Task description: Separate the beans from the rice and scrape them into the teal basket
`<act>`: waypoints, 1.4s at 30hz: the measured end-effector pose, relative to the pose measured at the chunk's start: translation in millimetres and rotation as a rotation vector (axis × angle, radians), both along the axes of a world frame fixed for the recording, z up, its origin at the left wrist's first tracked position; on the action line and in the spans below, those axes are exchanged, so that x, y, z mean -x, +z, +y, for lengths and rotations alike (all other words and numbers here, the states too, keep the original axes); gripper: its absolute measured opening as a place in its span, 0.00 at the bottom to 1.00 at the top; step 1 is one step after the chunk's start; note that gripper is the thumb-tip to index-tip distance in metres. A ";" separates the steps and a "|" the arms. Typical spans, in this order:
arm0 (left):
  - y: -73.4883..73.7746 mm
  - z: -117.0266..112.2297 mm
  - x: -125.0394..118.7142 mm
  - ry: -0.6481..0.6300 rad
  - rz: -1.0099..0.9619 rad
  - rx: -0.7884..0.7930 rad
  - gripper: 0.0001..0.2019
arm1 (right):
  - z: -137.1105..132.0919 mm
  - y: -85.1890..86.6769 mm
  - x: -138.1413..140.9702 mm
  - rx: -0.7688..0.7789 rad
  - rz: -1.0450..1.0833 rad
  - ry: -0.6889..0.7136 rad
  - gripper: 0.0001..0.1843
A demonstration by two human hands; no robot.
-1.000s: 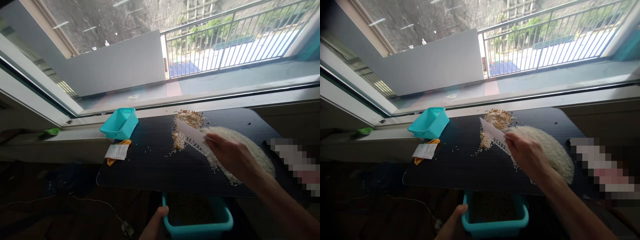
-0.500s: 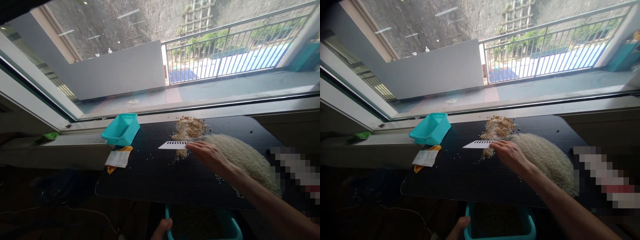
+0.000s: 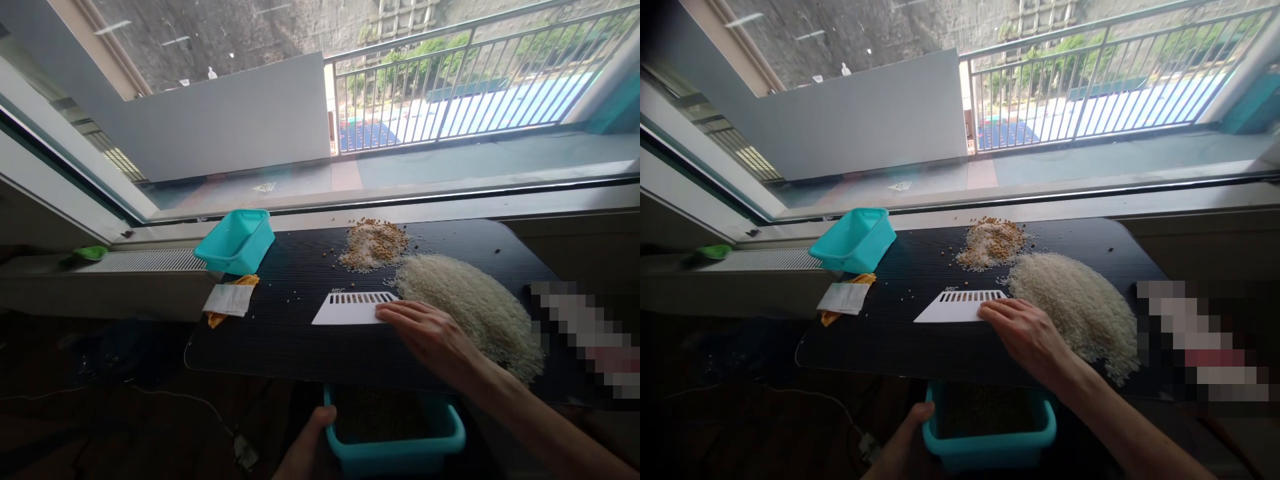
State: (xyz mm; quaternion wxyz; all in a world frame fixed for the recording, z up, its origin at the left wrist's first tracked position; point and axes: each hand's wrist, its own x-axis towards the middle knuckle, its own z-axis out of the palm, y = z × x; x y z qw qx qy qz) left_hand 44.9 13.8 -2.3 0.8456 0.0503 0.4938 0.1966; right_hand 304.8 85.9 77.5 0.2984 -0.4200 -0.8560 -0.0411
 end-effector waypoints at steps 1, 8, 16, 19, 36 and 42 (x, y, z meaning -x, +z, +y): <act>-0.4 -0.7 -1.3 -0.007 -0.016 -0.005 0.19 | -2.9 0.7 0.8 0.006 0.003 0.000 0.15; -5.2 -6.4 -10.5 -0.058 -0.082 -0.046 0.23 | -14.4 6.4 3.9 0.022 0.023 0.026 0.15; -2.2 -12.1 -8.6 -0.089 -0.150 -0.163 0.32 | -30.4 25.1 -19.8 0.056 0.157 -0.060 0.17; -3.4 -12.8 -6.9 -0.069 -0.177 -0.189 0.31 | -38.3 30.4 -29.4 0.089 0.170 -0.121 0.16; -0.2 -8.9 -1.8 -0.022 -0.164 -0.213 0.27 | 13.1 36.3 -2.7 0.137 0.188 -0.205 0.14; -13.6 -16.2 15.7 0.039 -0.101 -0.155 0.31 | 149.4 28.6 42.7 0.249 0.129 -0.275 0.18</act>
